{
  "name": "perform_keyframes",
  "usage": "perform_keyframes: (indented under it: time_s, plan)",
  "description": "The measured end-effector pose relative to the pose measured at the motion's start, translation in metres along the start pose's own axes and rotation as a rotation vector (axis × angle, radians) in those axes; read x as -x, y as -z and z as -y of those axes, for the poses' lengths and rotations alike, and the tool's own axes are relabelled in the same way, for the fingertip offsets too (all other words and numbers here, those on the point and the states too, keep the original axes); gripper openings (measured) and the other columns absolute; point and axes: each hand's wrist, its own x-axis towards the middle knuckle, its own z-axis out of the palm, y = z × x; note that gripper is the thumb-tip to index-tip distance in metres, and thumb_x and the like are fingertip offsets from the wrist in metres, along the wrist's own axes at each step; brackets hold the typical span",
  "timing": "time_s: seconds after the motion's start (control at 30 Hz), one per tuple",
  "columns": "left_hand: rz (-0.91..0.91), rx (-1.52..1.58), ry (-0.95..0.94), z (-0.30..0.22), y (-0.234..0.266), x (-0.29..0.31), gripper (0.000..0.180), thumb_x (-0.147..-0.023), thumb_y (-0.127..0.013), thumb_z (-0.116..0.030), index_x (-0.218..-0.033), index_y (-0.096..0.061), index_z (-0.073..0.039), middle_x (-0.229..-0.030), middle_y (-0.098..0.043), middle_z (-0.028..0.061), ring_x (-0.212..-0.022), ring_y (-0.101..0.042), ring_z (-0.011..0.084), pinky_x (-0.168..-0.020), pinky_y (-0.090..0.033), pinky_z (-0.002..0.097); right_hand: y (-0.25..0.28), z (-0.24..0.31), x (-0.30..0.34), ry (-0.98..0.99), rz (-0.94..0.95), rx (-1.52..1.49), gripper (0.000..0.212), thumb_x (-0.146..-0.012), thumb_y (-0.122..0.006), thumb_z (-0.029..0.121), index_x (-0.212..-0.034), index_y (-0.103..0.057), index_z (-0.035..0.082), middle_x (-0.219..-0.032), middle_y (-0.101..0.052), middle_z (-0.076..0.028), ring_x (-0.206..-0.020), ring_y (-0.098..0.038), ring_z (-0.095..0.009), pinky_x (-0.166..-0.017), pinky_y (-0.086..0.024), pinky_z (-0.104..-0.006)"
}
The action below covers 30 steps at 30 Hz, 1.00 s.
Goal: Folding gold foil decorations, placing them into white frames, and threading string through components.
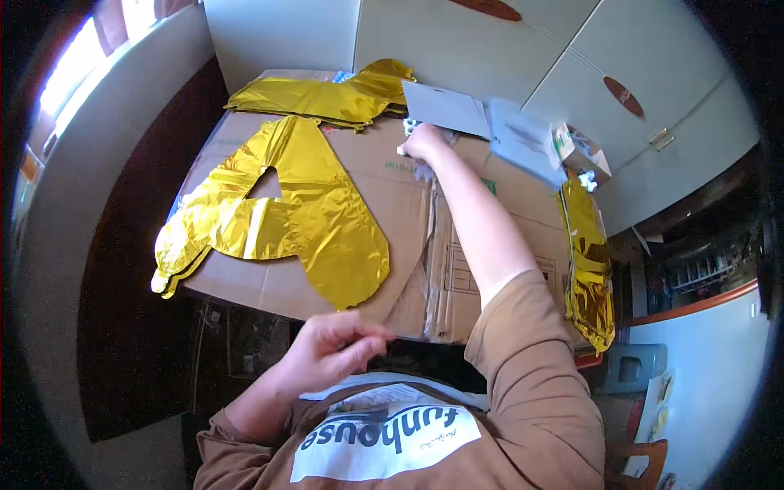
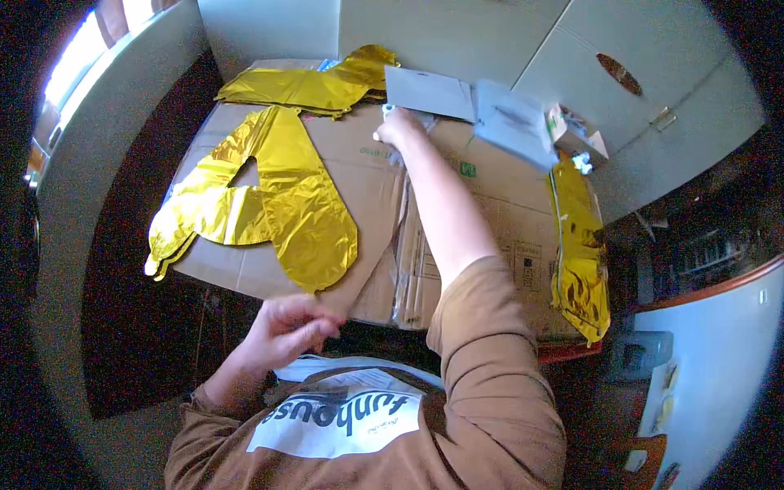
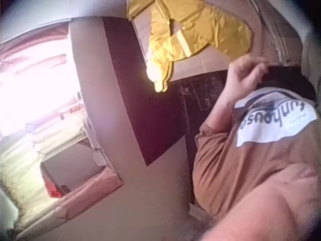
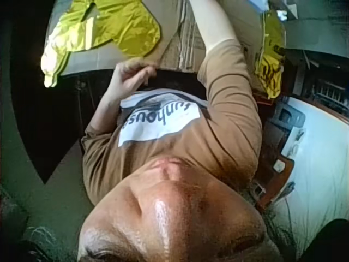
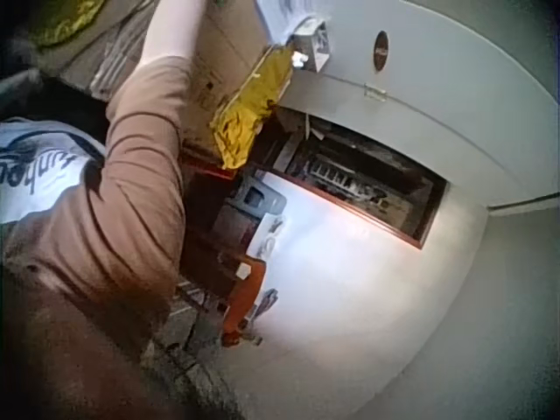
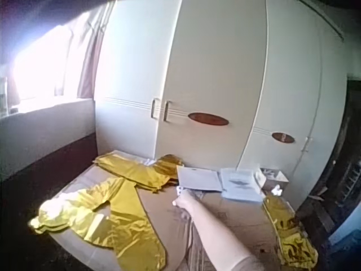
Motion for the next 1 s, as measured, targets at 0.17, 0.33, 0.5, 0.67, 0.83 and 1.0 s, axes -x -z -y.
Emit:
perform_keyframes:
  time_s: [0.17, 0.33, 0.5, 0.67, 0.83, 1.0]
  plan:
    - [0.045, -0.152, 0.030, 0.015, 0.008, 0.016, 0.020, -0.091, -0.060, -0.014, -0.104, -0.067, -0.001, -0.076, -0.065, 0.0010, -0.066, -0.056, 0.0049, -0.059, -0.046, 0.0203, -0.001, 0.007, -0.001, -0.042, -0.032, -0.117, 0.029, -0.071, -0.070, 0.035, -0.079, -0.072, 0.007, -0.082, -0.069, -0.013, -0.083, -0.067, -0.027, -0.075, -0.051, -0.0360]
    - [0.030, -0.067, 0.145, 0.024, 0.005, 0.024, 0.020, -0.091, -0.059, -0.012, -0.106, -0.065, -0.001, -0.080, -0.066, 0.0027, -0.068, -0.056, 0.0046, -0.062, -0.047, 0.0211, 0.015, -0.034, 0.032, 0.063, -0.104, -0.200, 0.028, -0.077, -0.058, 0.038, -0.092, -0.073, 0.019, -0.096, -0.069, -0.010, -0.090, -0.065, -0.030, -0.081, -0.051, -0.0399]
    - [-0.104, -0.219, 0.224, 0.068, 0.015, 0.051, 0.018, -0.089, -0.061, -0.008, -0.104, -0.066, 0.001, -0.086, -0.065, 0.0046, -0.082, -0.059, 0.0095, -0.073, -0.049, 0.0255, 0.071, -0.009, 0.233, 0.479, -0.387, -0.302, 0.013, -0.081, -0.062, 0.018, -0.077, -0.068, 0.007, -0.077, -0.064, -0.012, -0.071, -0.063, -0.028, -0.063, -0.050, -0.0359]
    - [-0.115, -0.687, 0.179, 0.134, 0.024, 0.062, 0.021, -0.086, -0.063, -0.013, -0.101, -0.067, 0.000, -0.089, -0.064, 0.0134, -0.084, -0.063, 0.0209, -0.075, -0.049, 0.0330, 0.042, -0.031, 0.422, 0.534, 0.455, -0.582, 0.008, -0.076, -0.071, 0.010, -0.079, -0.068, 0.004, -0.074, -0.062, -0.006, -0.067, -0.057, -0.016, -0.061, -0.045, -0.0288]
    - [0.002, -0.843, 0.067, 0.166, 0.005, 0.054, 0.020, -0.079, -0.065, -0.015, -0.094, -0.069, -0.001, -0.085, -0.064, 0.0188, -0.076, -0.064, 0.0315, -0.069, -0.051, 0.0372, -0.083, -0.074, 0.466, 0.092, 0.443, -0.599, 0.018, -0.077, -0.068, 0.020, -0.083, -0.068, 0.003, -0.082, -0.066, -0.014, -0.077, -0.064, -0.027, -0.071, -0.051, -0.0365]
    - [0.099, -0.986, -0.035, 0.189, 0.006, 0.055, 0.020, -0.076, -0.066, -0.016, -0.089, -0.070, -0.002, -0.084, -0.064, 0.0189, -0.078, -0.064, 0.0323, -0.070, -0.051, 0.0379, -0.117, -0.067, 0.454, 0.191, 0.523, -0.607, 0.022, -0.077, -0.068, 0.022, -0.087, -0.069, 0.003, -0.085, -0.068, -0.015, -0.079, -0.066, -0.027, -0.072, -0.051, -0.0360]
